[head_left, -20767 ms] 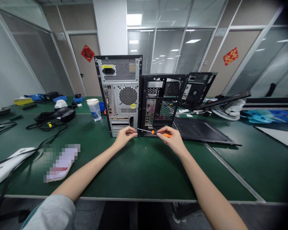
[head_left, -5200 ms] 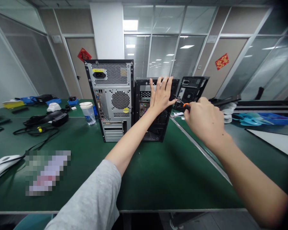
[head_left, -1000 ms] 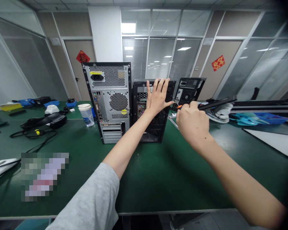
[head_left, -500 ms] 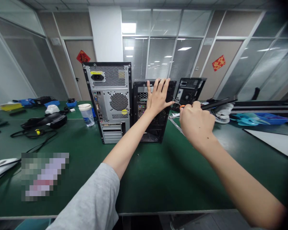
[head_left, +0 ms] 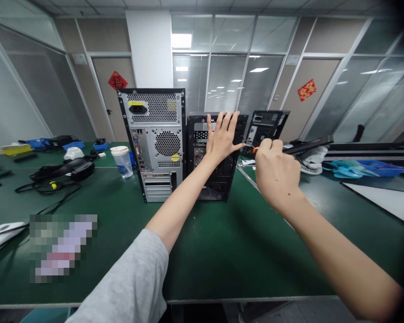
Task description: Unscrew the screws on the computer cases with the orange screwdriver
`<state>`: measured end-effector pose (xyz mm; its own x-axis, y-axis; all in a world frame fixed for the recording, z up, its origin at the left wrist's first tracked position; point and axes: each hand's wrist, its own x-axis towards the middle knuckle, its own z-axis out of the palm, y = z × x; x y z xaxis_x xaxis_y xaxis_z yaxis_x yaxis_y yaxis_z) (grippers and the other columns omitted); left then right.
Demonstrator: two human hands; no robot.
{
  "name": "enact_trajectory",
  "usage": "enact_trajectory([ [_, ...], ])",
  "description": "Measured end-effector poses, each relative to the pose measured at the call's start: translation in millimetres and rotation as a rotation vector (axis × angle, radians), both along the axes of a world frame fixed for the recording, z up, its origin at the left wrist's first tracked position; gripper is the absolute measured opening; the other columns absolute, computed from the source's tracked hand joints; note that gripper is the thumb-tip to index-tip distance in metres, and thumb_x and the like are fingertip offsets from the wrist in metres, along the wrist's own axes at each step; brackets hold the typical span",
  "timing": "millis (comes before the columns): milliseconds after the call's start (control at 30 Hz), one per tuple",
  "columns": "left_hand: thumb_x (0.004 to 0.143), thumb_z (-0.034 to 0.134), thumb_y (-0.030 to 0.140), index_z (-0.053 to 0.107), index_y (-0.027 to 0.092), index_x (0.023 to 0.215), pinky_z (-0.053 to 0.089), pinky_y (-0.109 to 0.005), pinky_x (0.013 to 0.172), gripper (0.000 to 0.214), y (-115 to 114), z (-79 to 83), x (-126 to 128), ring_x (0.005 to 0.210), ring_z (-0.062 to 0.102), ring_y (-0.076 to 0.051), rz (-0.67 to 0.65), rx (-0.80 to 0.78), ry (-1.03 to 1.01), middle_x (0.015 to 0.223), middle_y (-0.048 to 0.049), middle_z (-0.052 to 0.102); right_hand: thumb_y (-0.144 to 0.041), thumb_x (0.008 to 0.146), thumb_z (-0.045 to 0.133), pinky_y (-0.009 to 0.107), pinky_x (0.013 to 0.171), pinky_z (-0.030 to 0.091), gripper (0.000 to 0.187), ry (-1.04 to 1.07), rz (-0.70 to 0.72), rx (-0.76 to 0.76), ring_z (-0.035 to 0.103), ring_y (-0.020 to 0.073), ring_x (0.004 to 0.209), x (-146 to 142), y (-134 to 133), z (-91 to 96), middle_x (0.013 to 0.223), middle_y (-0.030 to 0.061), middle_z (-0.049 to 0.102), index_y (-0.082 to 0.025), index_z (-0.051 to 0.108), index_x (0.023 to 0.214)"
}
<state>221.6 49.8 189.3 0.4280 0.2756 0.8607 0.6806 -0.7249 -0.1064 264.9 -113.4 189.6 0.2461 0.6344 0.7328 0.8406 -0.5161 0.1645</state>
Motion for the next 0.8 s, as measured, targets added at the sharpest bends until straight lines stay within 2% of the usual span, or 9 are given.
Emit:
enact_trajectory([
  [267,0.077,0.059,0.057,0.029,0.012,0.145,-0.003,-0.057,0.116,0.088,3.3,-2.4,2.2,0.141,0.019,-0.036,-0.019,0.021,-0.027,0.146,-0.0173,0.036,-0.010,0.088,0.029,0.027,0.047,0.028,0.028,-0.066,0.037,0.046,0.057,0.0185,0.056,1.3,0.9,-1.0,0.084,0.0163,0.058,-0.009,0.057,0.089],
  [633,0.078,0.058,0.057,0.028,0.012,0.146,-0.002,-0.058,0.116,0.087,0.3,-0.7,0.5,0.141,0.018,-0.036,-0.010,0.008,-0.006,0.147,-0.0173,0.034,-0.006,0.087,0.031,0.025,0.049,0.030,0.027,-0.032,0.022,0.000,0.059,0.0169,0.059,-1.1,-1.3,-0.4,0.087,0.0163,0.058,-0.007,0.058,0.090],
  [800,0.077,0.059,0.057,0.029,0.013,0.145,-0.004,-0.057,0.116,0.087,1.7,-1.3,1.4,0.141,0.020,-0.035,-0.010,0.016,-0.017,0.147,-0.0168,0.035,-0.006,0.086,0.029,0.027,0.047,0.028,0.030,-0.040,0.018,-0.013,0.060,0.0195,0.060,-0.5,-0.2,-0.8,0.088,0.0170,0.058,-0.007,0.059,0.091],
])
